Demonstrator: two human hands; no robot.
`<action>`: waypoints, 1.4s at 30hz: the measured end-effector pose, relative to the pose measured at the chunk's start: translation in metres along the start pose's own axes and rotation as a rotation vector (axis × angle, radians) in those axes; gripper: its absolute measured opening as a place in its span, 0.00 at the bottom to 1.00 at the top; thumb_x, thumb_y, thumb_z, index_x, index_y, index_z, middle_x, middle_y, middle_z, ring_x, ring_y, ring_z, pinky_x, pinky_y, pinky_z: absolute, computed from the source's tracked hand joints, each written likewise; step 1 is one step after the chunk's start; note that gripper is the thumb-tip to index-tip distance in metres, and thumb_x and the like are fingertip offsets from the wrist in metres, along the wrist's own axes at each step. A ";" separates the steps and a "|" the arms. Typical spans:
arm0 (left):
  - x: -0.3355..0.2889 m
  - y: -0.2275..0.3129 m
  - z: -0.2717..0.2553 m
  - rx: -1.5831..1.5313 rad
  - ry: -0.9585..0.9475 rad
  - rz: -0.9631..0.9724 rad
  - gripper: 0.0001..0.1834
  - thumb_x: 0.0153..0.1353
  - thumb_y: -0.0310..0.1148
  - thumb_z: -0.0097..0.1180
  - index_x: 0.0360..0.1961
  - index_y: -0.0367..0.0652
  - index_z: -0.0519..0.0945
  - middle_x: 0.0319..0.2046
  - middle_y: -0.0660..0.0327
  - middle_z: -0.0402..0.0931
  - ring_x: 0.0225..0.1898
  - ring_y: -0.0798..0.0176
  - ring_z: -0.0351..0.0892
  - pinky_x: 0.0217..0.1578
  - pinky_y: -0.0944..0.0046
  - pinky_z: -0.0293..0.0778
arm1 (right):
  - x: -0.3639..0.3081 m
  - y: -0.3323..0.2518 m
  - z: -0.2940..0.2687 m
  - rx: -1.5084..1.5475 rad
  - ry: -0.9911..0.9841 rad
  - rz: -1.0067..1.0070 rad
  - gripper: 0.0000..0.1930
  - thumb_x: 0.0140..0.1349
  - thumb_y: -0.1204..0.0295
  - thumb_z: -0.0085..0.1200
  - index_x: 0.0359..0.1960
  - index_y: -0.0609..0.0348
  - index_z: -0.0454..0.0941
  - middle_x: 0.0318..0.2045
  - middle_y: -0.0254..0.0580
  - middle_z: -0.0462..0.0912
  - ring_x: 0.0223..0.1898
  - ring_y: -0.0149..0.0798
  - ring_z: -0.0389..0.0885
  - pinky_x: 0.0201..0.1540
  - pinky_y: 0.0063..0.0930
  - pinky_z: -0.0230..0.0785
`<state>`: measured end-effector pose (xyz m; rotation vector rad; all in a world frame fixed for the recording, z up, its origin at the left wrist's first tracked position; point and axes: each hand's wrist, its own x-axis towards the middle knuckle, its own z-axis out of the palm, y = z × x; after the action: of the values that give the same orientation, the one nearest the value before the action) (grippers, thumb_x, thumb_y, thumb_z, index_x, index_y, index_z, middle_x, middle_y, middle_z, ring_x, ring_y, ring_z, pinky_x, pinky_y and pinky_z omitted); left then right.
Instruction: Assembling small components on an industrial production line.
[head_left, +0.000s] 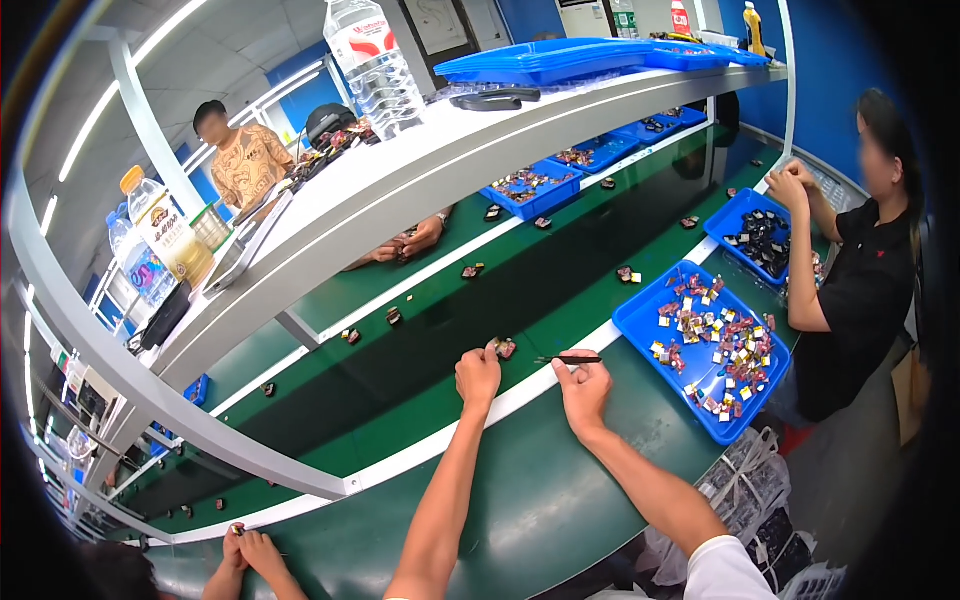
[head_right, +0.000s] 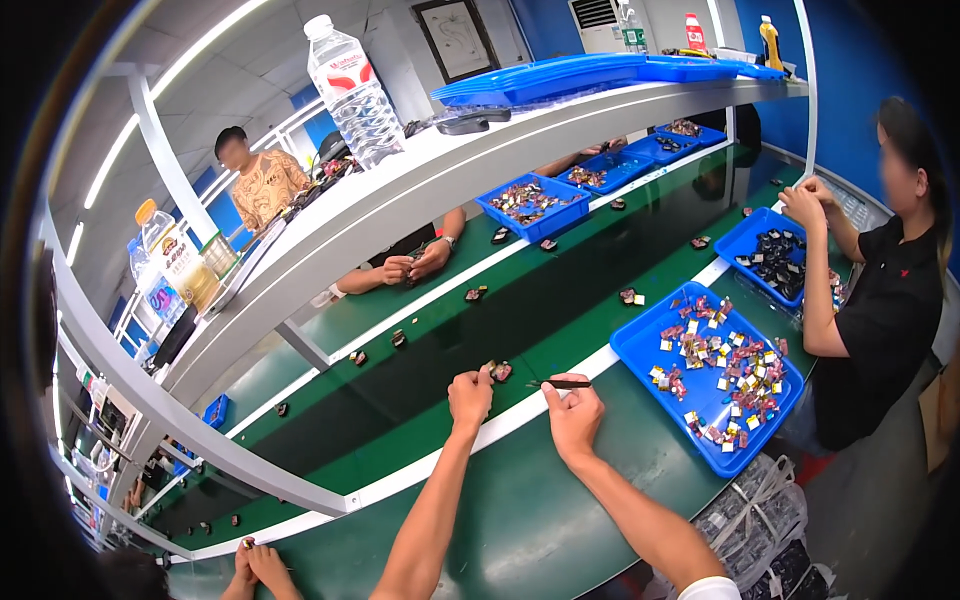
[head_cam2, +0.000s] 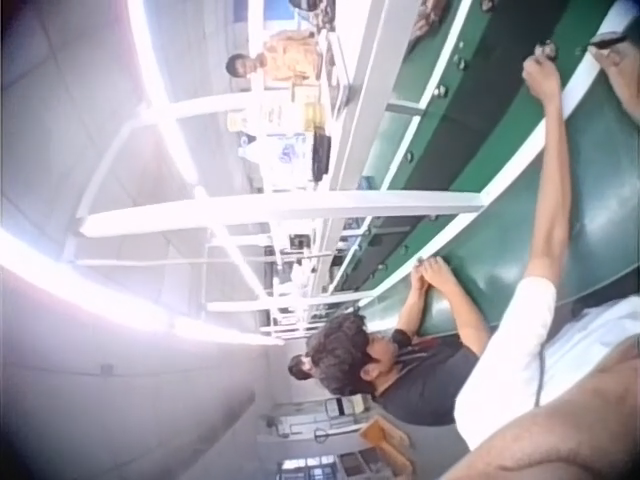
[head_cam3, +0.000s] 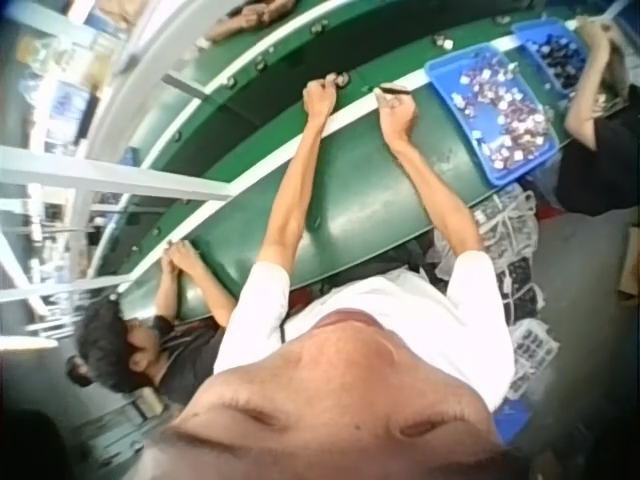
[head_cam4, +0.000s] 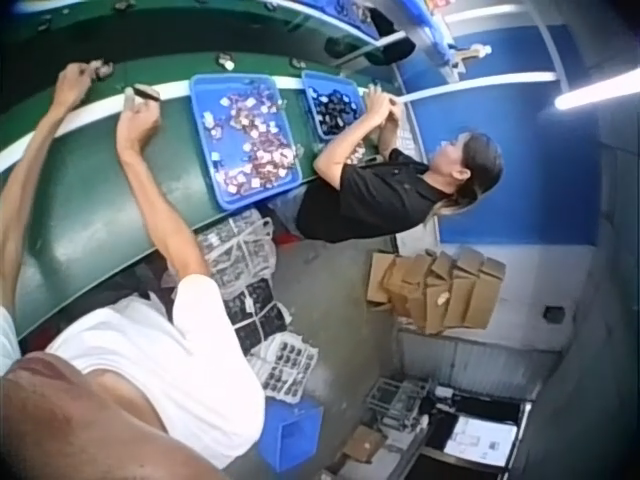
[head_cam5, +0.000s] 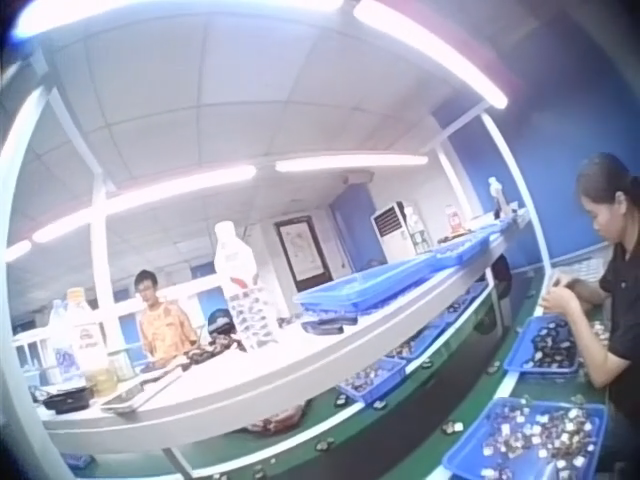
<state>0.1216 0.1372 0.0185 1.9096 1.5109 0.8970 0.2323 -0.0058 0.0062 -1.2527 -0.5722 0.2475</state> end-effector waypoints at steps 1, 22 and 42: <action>0.006 -0.002 -0.004 -0.021 0.000 -0.029 0.22 0.70 0.46 0.54 0.33 0.38 0.88 0.29 0.44 0.85 0.35 0.41 0.87 0.41 0.45 0.79 | -0.001 -0.002 0.001 0.001 -0.001 -0.021 0.09 0.59 0.80 0.68 0.39 0.63 0.82 0.20 0.27 0.75 0.17 0.18 0.61 0.21 0.21 0.55; 0.011 -0.016 -0.033 -0.317 -0.132 -0.119 0.12 0.64 0.32 0.66 0.32 0.31 0.83 0.25 0.57 0.84 0.20 0.67 0.82 0.19 0.67 0.77 | -0.009 -0.004 0.004 0.020 -0.118 0.040 0.08 0.59 0.81 0.67 0.39 0.65 0.82 0.25 0.29 0.80 0.18 0.18 0.62 0.22 0.19 0.56; -0.158 -0.060 -0.099 -0.611 0.010 -0.091 0.10 0.69 0.28 0.62 0.41 0.30 0.85 0.24 0.62 0.82 0.16 0.77 0.71 0.15 0.73 0.63 | -0.077 -0.033 0.004 0.015 -0.836 0.048 0.06 0.61 0.83 0.66 0.37 0.65 0.82 0.22 0.22 0.75 0.19 0.13 0.59 0.21 0.13 0.50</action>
<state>-0.0157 -0.0021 0.0093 1.3825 1.1384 1.1621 0.1614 -0.0496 0.0167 -1.1179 -1.2480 0.8311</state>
